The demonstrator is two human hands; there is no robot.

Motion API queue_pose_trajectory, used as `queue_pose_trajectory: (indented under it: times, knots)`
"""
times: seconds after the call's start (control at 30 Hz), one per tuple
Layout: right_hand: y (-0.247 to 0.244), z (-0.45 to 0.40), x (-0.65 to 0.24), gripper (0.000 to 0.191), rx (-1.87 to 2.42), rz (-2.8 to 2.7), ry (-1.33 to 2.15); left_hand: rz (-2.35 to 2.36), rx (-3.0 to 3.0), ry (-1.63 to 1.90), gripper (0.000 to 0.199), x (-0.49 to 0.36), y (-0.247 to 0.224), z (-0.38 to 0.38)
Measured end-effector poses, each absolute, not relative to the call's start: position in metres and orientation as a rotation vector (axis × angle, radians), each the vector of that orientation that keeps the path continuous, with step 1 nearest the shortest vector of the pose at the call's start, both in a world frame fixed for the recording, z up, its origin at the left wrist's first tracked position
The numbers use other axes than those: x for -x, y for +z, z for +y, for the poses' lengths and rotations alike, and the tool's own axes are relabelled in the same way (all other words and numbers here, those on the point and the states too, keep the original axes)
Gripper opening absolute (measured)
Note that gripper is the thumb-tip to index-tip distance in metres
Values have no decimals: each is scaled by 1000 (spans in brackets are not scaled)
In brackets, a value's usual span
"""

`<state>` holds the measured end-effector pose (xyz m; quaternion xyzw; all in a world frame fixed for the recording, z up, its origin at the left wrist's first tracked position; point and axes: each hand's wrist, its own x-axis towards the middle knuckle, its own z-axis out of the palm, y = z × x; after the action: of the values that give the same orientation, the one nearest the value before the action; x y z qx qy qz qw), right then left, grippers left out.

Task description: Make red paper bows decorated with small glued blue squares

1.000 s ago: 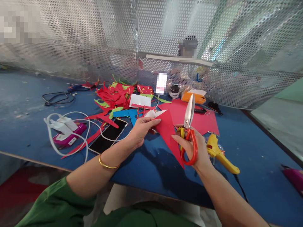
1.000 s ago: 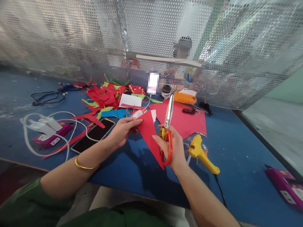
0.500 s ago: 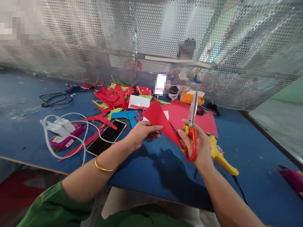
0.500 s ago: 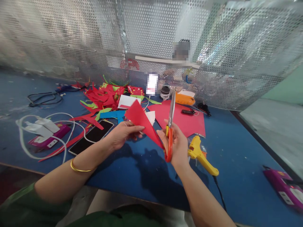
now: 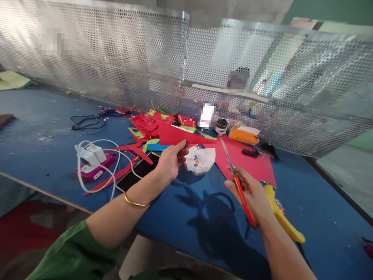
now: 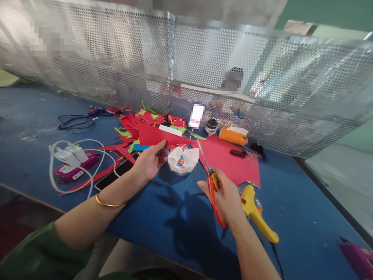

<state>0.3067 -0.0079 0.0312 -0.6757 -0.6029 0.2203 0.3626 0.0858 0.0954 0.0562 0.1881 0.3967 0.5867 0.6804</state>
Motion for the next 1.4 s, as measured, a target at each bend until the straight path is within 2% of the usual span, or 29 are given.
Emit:
queue_pose_trajectory:
  times: [0.17, 0.3, 0.5, 0.8, 1.13, 1.4]
  knots:
    - [44, -13, -295, 57, 1970, -1773, 524, 898, -416, 1317, 15, -91, 56, 89]
    - [43, -13, -288, 56, 1910, -1793, 591, 900, -511, 1226, 12, -99, 49, 79]
    - [40, -14, -292, 67, 1834, -1738, 724, 900, -612, 1145, 13, -108, 47, 68]
    - [32, -12, -298, 60, 1645, -1706, 902, 898, -693, 1110, 13, -109, 46, 65]
    - [35, -14, -296, 52, 1614, -1731, 915, 906, -730, 1089, 14, -110, 46, 66]
    - [31, -14, -297, 56, 1541, -1758, 875, 898, -738, 1088, 13, -108, 47, 65]
